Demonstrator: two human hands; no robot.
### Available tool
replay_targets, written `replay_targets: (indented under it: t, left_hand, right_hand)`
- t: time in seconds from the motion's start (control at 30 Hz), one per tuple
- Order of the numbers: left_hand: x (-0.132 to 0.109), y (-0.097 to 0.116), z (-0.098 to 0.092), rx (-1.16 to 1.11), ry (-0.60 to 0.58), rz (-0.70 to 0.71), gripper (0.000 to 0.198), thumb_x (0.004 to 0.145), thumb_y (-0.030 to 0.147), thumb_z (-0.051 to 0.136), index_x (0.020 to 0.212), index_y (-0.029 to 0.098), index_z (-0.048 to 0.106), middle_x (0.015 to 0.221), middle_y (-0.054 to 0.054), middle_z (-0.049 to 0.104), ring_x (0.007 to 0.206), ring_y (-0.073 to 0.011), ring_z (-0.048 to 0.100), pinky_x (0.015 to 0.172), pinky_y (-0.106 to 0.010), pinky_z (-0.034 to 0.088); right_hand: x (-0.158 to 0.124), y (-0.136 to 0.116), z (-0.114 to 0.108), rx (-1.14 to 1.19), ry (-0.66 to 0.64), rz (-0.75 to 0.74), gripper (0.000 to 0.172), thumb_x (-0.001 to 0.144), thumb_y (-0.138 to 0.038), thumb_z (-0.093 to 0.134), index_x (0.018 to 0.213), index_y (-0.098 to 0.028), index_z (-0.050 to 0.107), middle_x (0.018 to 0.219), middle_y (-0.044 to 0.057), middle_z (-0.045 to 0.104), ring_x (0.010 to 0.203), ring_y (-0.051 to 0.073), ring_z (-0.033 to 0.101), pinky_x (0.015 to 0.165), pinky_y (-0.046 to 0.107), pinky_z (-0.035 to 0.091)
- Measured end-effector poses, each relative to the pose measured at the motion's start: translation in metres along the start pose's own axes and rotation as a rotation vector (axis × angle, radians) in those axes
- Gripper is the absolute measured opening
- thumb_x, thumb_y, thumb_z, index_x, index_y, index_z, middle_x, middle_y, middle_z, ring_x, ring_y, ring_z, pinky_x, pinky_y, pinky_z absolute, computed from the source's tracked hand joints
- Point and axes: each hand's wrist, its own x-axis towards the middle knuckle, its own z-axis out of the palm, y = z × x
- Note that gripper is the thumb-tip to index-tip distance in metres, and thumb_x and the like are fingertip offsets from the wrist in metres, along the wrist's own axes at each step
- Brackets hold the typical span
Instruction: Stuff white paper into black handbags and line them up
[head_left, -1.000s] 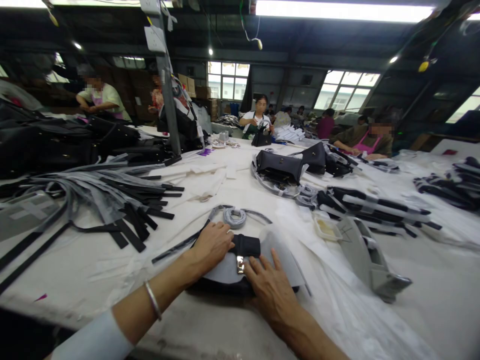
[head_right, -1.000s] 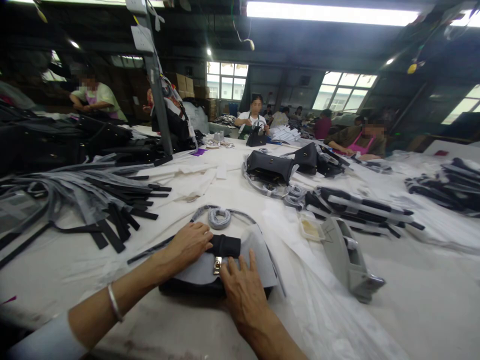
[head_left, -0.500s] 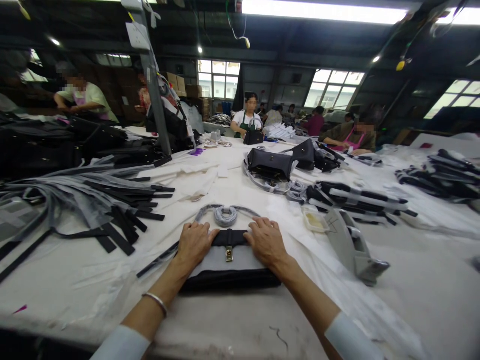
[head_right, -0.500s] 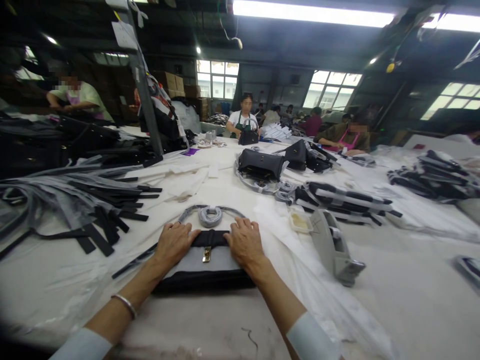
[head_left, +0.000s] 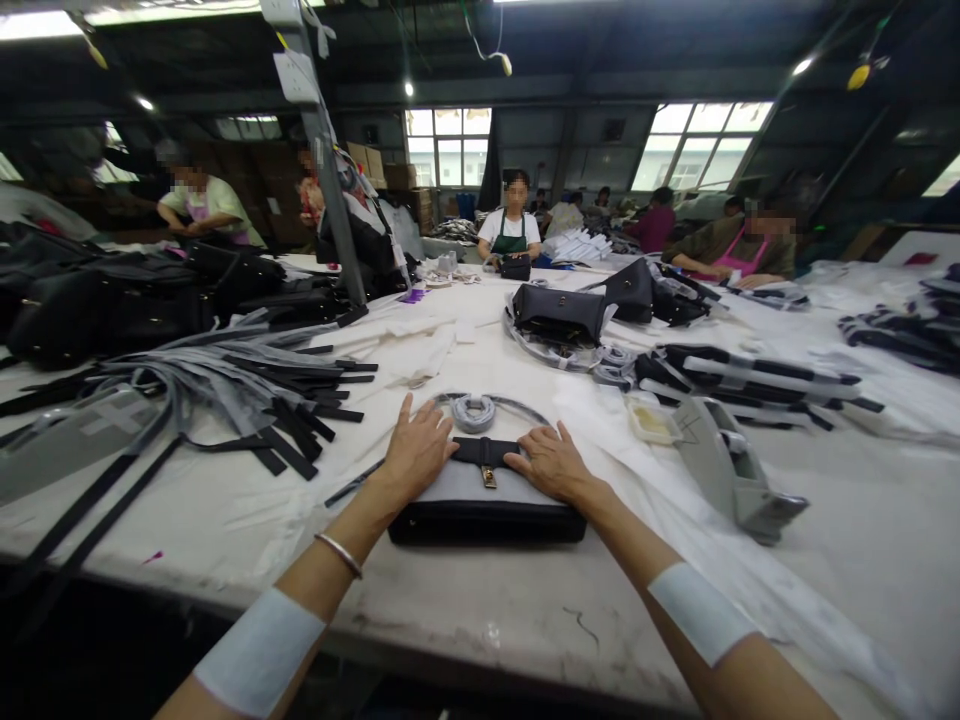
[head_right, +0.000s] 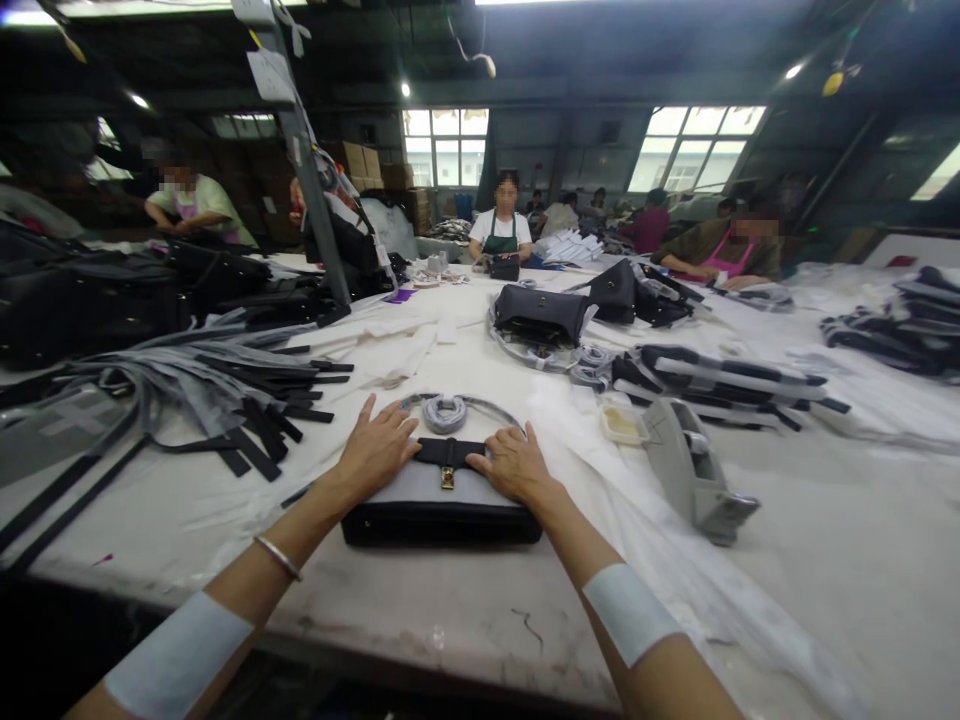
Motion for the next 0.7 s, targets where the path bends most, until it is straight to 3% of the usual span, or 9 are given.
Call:
replay_targets:
  t: [0.13,0.23,0.33,0.43,0.6,0.7]
  left_hand:
    - [-0.024,0.032,0.000,-0.129,-0.091,0.295,0.048,0.095,0.047,0.057,0.139,0.028,0.052,0.143,-0.008,0.055,0.135,-0.0237,0.048,0.112,-0.043,0.035]
    - [-0.044,0.045,0.021,-0.178,-0.125,0.336,0.071,0.086,0.041,0.071,0.148,0.030,0.039,0.153,-0.013,0.041,0.140,-0.0328,0.040,0.111,-0.056,0.033]
    - [-0.052,0.044,0.046,-0.157,-0.005,0.333,0.079,0.081,0.034,0.076,0.150,0.034,0.036,0.153,-0.013,0.042,0.138,-0.0355,0.043,0.108,-0.059,0.037]
    - [-0.053,0.039,0.061,-0.103,0.173,0.382,0.076,0.082,0.038,0.076,0.148,0.034,0.039,0.149,-0.011,0.047,0.132,-0.0345,0.050,0.106,-0.054,0.041]
    - [-0.056,0.040,0.062,0.037,0.366,0.420,0.067,0.086,0.050,0.066,0.147,0.033,0.043,0.148,-0.009,0.050,0.129,-0.0325,0.053,0.109,-0.050,0.038]
    - [-0.056,0.041,0.059,0.058,0.436,0.449,0.057,0.093,0.047,0.054,0.147,0.033,0.043,0.151,-0.008,0.045,0.133,-0.0300,0.050,0.115,-0.048,0.028]
  right_hand:
    - [0.000,0.001,-0.005,0.030,-0.041,0.002,0.052,0.100,-0.057,0.040,0.124,-0.017,0.063,0.132,0.013,0.061,0.136,0.029,0.038,0.117,0.055,0.009]
    - [-0.001,-0.002,-0.018,0.038,-0.072,0.030,0.060,0.099,-0.061,0.038,0.141,-0.020,0.051,0.145,0.010,0.053,0.142,0.028,0.034,0.118,0.053,0.015]
    - [-0.012,-0.012,-0.028,0.026,-0.031,0.020,0.064,0.100,-0.062,0.032,0.148,-0.020,0.041,0.154,0.011,0.041,0.146,0.027,0.028,0.119,0.054,0.012]
    - [-0.030,-0.023,-0.019,0.042,0.045,-0.059,0.065,0.099,-0.063,0.035,0.148,-0.021,0.042,0.154,0.013,0.041,0.146,0.029,0.028,0.120,0.056,0.010]
    - [-0.048,-0.022,0.013,0.179,0.229,-0.069,0.054,0.098,-0.055,0.048,0.142,-0.023,0.051,0.147,0.011,0.050,0.142,0.028,0.037,0.120,0.055,0.016]
    - [-0.059,-0.017,0.007,0.332,0.338,-0.090,0.044,0.097,-0.043,0.055,0.135,-0.022,0.057,0.138,0.009,0.060,0.133,0.023,0.049,0.119,0.047,0.028]
